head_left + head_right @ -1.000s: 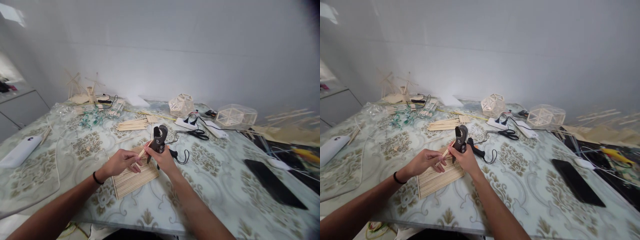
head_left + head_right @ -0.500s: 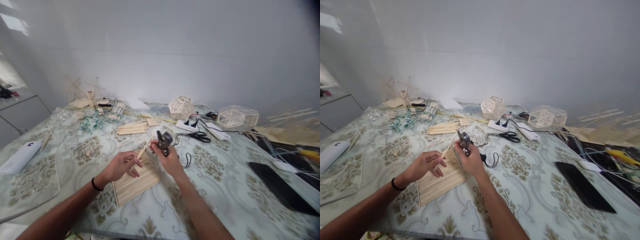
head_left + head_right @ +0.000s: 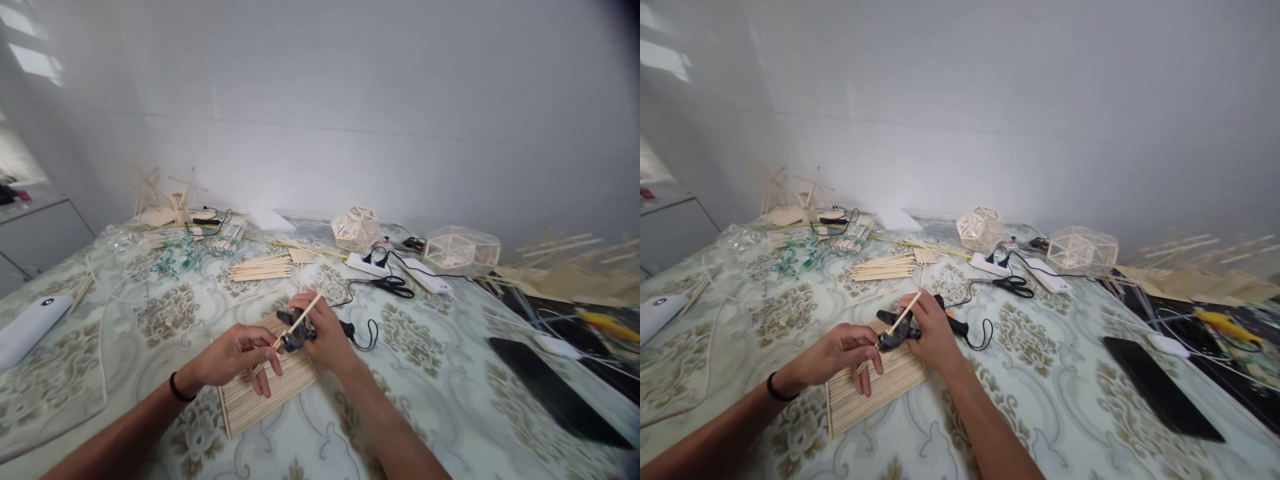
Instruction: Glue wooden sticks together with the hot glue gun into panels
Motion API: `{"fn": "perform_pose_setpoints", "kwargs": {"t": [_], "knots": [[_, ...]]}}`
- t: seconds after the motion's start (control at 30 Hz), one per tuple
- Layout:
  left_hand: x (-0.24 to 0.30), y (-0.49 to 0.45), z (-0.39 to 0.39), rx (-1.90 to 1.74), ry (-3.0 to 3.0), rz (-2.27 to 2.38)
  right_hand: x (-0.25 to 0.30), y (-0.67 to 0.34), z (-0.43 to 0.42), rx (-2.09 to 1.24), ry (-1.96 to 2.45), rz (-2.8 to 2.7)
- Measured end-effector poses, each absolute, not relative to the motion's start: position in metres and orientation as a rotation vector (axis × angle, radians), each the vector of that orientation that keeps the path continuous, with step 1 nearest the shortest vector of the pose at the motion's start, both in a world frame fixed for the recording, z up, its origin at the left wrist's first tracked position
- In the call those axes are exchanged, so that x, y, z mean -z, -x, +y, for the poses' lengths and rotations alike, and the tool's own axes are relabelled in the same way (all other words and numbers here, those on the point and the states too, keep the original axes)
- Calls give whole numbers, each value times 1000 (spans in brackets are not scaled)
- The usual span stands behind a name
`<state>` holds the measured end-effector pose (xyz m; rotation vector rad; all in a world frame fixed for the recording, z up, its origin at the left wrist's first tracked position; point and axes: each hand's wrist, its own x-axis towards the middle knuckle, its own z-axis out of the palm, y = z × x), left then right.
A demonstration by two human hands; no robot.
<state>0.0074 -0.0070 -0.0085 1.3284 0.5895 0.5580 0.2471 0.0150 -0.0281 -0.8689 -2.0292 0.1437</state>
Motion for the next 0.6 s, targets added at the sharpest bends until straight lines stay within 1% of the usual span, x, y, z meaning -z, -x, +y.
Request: {"fn": "perform_pose_setpoints", "kwargs": {"t": [0.13,0.6], "knots": [[9,-7,-7,-541,-1332,585,29,-241,12,-115,824,-2047],[11,-6,-8,-511,-1280,494,33,-242,13,-90,870,-2068]]}}
